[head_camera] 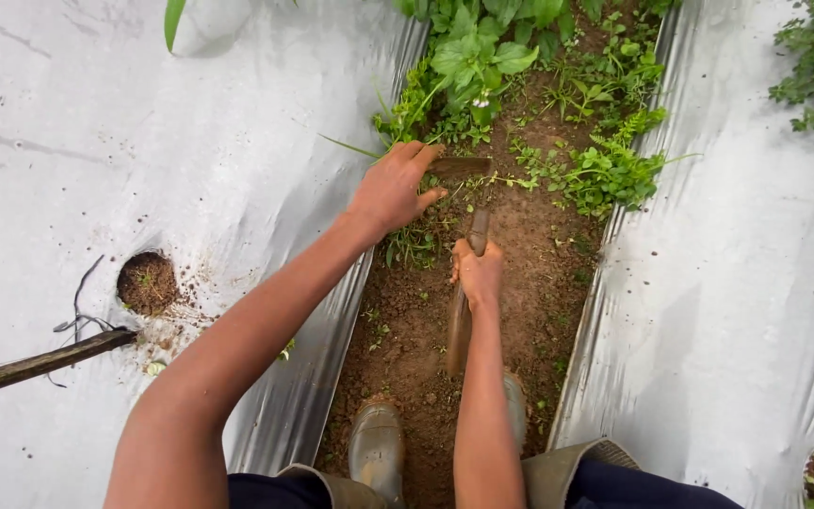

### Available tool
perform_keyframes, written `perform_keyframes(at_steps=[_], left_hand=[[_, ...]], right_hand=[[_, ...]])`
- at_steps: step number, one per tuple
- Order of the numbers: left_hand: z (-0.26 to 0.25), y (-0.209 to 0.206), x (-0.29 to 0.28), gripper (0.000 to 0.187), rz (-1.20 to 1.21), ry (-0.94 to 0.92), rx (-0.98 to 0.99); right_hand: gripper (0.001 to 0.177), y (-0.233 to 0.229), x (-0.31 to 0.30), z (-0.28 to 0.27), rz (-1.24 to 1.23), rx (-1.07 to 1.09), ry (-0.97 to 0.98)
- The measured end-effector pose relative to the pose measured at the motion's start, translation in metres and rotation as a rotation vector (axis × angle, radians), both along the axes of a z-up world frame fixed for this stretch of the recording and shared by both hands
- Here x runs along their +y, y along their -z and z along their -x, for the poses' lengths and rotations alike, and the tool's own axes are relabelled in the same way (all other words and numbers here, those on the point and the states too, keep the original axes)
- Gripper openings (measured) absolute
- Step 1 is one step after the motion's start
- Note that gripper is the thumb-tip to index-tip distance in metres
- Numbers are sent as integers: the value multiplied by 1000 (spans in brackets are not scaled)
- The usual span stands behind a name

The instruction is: The person uses a hoe to loosen soil and remove weeds from a garden bed covered with white plastic mulch. They gather the uprooted weeds by hand, walk along the row to a designated area, and drop the weeds onto a pile before returning to continue weeding.

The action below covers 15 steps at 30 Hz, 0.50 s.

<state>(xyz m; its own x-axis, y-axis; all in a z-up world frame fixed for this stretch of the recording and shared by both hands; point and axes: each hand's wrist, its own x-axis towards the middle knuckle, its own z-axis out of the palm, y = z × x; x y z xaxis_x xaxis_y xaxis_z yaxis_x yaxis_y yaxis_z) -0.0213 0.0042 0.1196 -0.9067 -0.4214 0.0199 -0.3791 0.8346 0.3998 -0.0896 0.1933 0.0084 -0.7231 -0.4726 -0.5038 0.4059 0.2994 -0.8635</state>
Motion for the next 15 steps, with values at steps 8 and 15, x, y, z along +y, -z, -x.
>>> perform_keyframes(at_steps=[8, 15], left_hand=[[51, -4, -41, 32, -235, -79, -420], [72, -15, -49, 35, -186, -114, -534]], right_hand=[[6, -34, 12, 39, 97, 30, -474], [10, -73, 15, 65, 219, -3, -480]])
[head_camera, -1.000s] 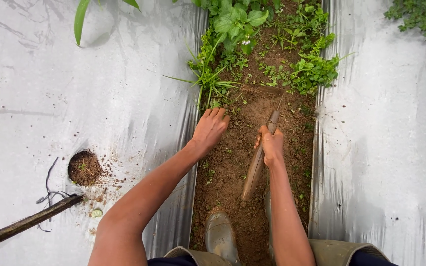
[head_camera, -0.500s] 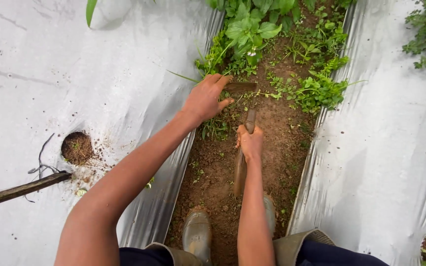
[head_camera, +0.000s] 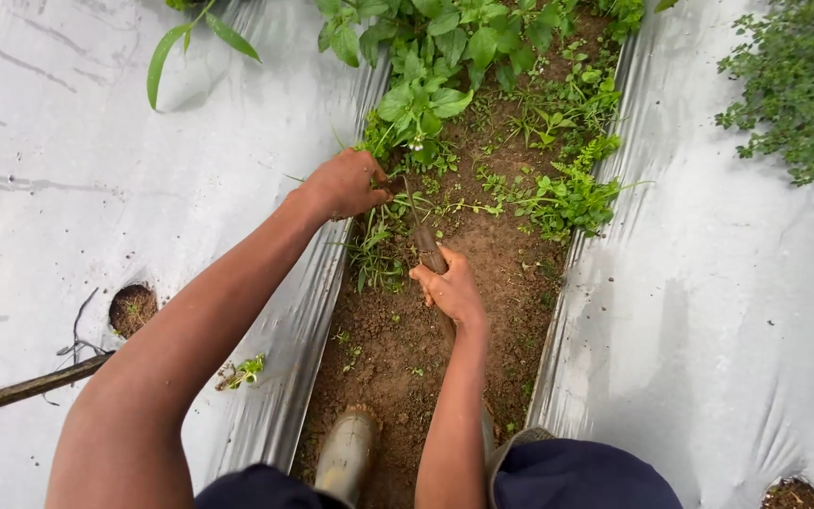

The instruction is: The person uses a hoe to loosen soil and remove weeds from a garden bed covered with white plastic mulch. They gather the uprooted weeds by hand, walk along the row to a designated area, and drop the weeds onto a pile before returning to continue weeding.

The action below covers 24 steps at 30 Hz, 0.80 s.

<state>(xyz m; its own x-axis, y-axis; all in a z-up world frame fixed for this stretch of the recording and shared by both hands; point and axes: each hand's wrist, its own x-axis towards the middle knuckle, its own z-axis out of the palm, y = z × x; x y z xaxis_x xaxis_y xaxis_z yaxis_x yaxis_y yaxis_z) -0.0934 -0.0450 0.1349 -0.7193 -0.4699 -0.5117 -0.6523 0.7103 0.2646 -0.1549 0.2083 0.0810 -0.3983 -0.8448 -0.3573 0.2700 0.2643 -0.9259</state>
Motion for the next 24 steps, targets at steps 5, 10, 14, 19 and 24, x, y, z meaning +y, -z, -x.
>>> perform_keyframes(at_steps=[5, 10, 14, 19, 24], left_hand=[[-12, 5, 3, 35, 102, 28, 3], [-14, -18, 11, 31, 38, 99, -48], [-11, -10, 24, 35, 16, 123, -47], [-11, 21, 33, 36, -49, 124, -28], [-15, 42, 39, 39, -153, 105, 20]], right_hand=[[3, -4, 0, 7, -89, 71, 51], [8, -10, 12, 15, -147, 172, 105], [15, 10, 28, 19, -157, 162, 159], [15, 0, 40, 22, -231, 176, 215], [12, -1, 55, 23, -328, 152, 281]])
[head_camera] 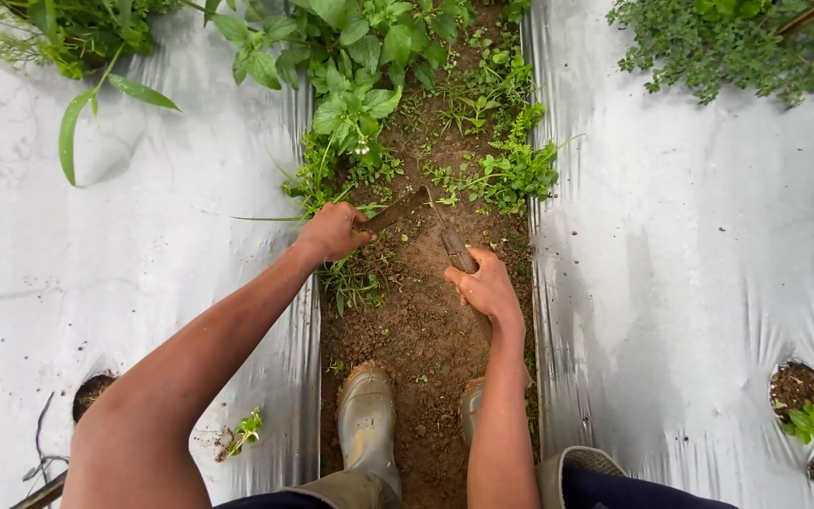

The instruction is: The person uses a hoe to loosen soil and remove weeds from a garden bed covered with white plastic mulch. They gather the uprooted weeds by hand, walk along the row to a designated area, and drop the weeds onto a pile before returning to continue weeding.

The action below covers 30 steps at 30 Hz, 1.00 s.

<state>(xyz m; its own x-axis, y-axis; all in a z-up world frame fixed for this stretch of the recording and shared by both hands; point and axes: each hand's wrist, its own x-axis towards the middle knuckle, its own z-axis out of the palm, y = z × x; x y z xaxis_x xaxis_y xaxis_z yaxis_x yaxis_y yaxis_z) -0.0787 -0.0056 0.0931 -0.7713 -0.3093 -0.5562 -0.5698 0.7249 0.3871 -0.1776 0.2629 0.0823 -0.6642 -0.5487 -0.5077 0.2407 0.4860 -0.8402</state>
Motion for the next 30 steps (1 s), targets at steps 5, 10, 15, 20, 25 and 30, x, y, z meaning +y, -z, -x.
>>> perform_keyframes(at_steps=[5, 10, 15, 20, 25, 30], left_hand=[[4, 13, -8, 39, -70, -26, 73], [6, 20, -13, 32, -38, -31, 65], [-16, 33, -18, 20, 43, 205, 10], [-37, 92, -18, 32, 353, 732, 218], [-17, 66, -3, 51, 381, 753, 147], [5, 45, 11, 62, 355, 604, 76]], right_hand=[[12, 31, 1, 3, -40, -6, 67], [9, 43, 11, 10, -47, -11, 200], [5, 38, 9, 18, -10, -60, 459], [8, 57, -29, 7, 47, -159, 562], [12, 74, -69, -42, -4, -300, 477], [8, 92, -73, -83, -101, -383, 341]])
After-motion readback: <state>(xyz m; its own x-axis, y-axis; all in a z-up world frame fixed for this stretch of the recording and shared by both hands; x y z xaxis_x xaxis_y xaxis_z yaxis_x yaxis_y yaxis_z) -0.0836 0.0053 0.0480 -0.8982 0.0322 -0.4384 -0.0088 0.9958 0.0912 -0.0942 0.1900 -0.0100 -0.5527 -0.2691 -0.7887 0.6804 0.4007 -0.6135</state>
